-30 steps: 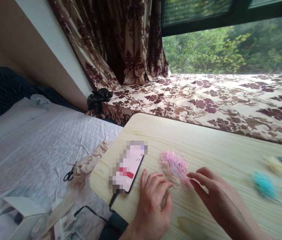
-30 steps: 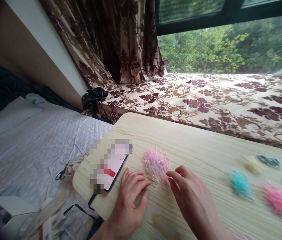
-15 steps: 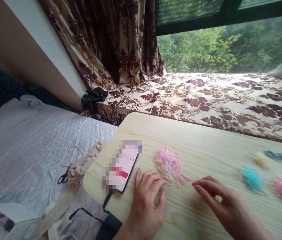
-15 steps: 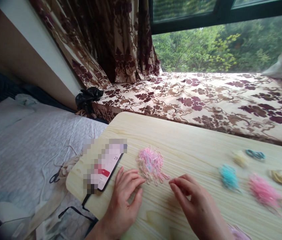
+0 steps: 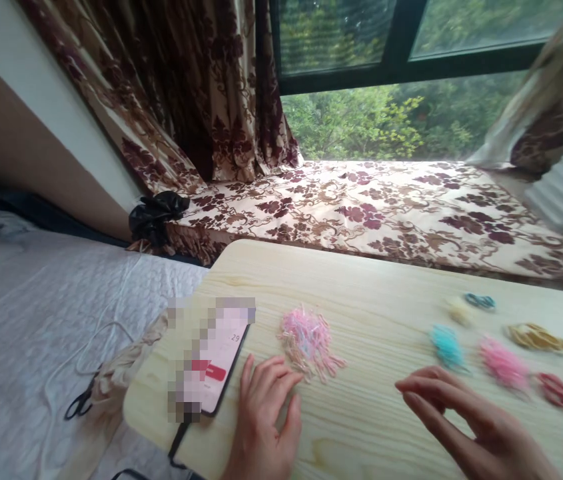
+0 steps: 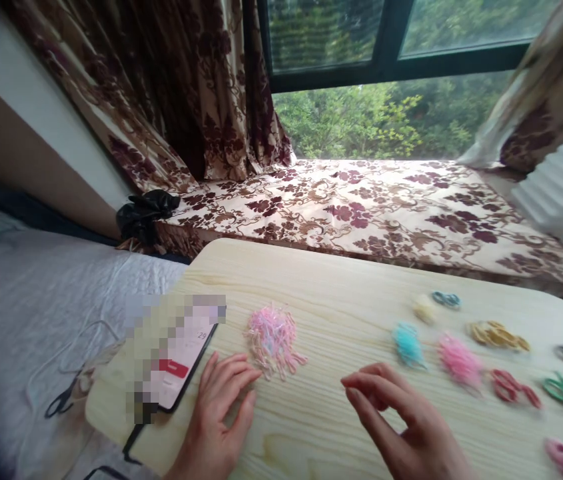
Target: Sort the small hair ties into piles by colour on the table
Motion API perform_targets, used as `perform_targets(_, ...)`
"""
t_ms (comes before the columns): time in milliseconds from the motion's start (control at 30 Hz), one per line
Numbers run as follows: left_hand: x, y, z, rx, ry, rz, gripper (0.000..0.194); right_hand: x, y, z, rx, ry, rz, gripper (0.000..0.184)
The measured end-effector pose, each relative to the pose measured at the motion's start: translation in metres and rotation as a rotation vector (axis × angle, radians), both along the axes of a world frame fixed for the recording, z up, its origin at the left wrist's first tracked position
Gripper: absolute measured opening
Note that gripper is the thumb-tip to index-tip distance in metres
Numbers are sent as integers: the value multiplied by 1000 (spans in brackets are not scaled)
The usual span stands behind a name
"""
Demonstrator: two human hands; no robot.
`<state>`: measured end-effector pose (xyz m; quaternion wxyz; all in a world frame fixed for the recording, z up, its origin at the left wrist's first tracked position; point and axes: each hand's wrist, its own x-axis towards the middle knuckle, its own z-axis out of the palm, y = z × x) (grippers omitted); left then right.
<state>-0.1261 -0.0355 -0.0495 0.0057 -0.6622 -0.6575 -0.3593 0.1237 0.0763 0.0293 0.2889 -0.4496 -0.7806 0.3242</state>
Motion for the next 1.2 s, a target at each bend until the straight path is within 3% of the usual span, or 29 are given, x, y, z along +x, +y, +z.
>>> perform_targets(133, -11, 2, -12, 61, 111, -88, 33, 61, 6, -3, 173, -95, -307, 31)
perform_targets(233, -15, 3, -17, 98, 122, -98, 31, 97, 18, -7, 169, -169, -496, 35)
perform_targets(333, -17, 3, -22, 113, 147, -107, 30, 116, 33, -13, 129, -194, -572, 38)
perform_targets(633, -28, 3, -35, 115, 216, -148, 31, 118, 57, -25, 69, -248, -570, 38)
perform_targets(933, -29, 4, -36, 112, 193, -151, 30, 120, 37, -7, 75, -290, -600, 43)
perform_targets(1067, -21, 3, -27, 113, 171, -125, 29, 115, 24, -6, 109, -293, -556, 46)
perform_targets(1200, -6, 1, -9, 41, 77, -20, 27, 95, 13, -15, 264, -276, -392, 46)
